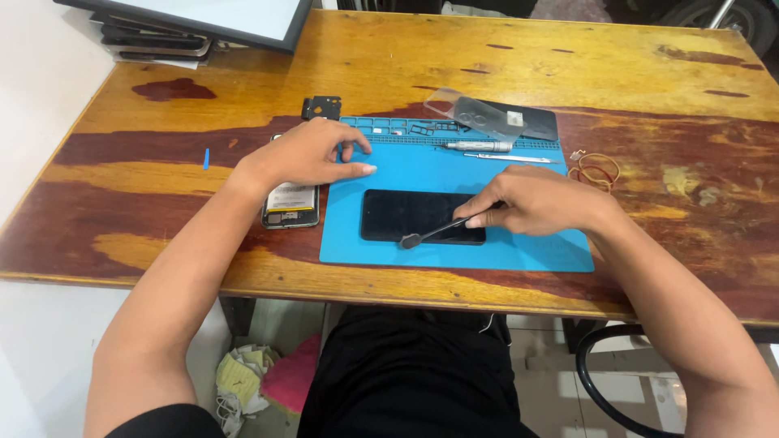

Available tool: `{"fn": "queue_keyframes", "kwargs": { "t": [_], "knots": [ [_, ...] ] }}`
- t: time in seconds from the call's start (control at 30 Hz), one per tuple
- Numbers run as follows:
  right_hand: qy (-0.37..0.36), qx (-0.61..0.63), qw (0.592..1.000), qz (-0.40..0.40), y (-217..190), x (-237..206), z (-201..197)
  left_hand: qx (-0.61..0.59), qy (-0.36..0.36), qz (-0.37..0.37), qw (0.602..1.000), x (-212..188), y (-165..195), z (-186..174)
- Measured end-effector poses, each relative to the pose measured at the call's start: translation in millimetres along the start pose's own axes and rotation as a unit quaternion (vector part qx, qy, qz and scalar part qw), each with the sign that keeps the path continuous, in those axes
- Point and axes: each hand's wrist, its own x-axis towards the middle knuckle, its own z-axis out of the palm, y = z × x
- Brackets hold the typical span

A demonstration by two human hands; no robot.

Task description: The person uses a spoon to scrape residue from a camera module, then places the module aside. They install a battery into the phone chassis, connect the ribbon cable, and close the device. Finally, they wipe the screen with the spoon.

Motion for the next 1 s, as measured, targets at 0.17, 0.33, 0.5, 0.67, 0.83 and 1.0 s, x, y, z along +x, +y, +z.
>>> {"fn": "queue_keyframes", "kwargs": {
  "t": [0.17,0.33,0.5,0.67,0.83,1.0],
  "knots": [
    [0.032,0.036,0.996,-0.070,7.7,3.1,3.0,-0.001,0.001,0.007,1.000,-1.4,-0.7,0.7],
    [0.055,0.008,0.997,-0.056,8.9,4.2,7.1,-0.005,0.002,0.008,1.000,-1.8,-0.3,0.1],
    [0.048,0.006,0.999,-0.019,11.0,5.6,1.5,-0.004,-0.002,-0.011,1.000,-3.3,1.9,-0.3],
    [0.017,0.017,0.999,-0.028,15.2,10.5,4.5,0.010,-0.002,0.003,1.000,-2.5,0.8,-0.6],
    [0.084,-0.009,0.995,-0.051,16.1,13.1,4.5,-0.003,0.005,0.015,1.000,-1.9,-1.7,0.6],
    [0.109,-0.042,0.993,-0.009,13.5,13.2,1.1,0.001,0.003,0.010,1.000,-2.6,-3.3,0.7]
  ]
}}
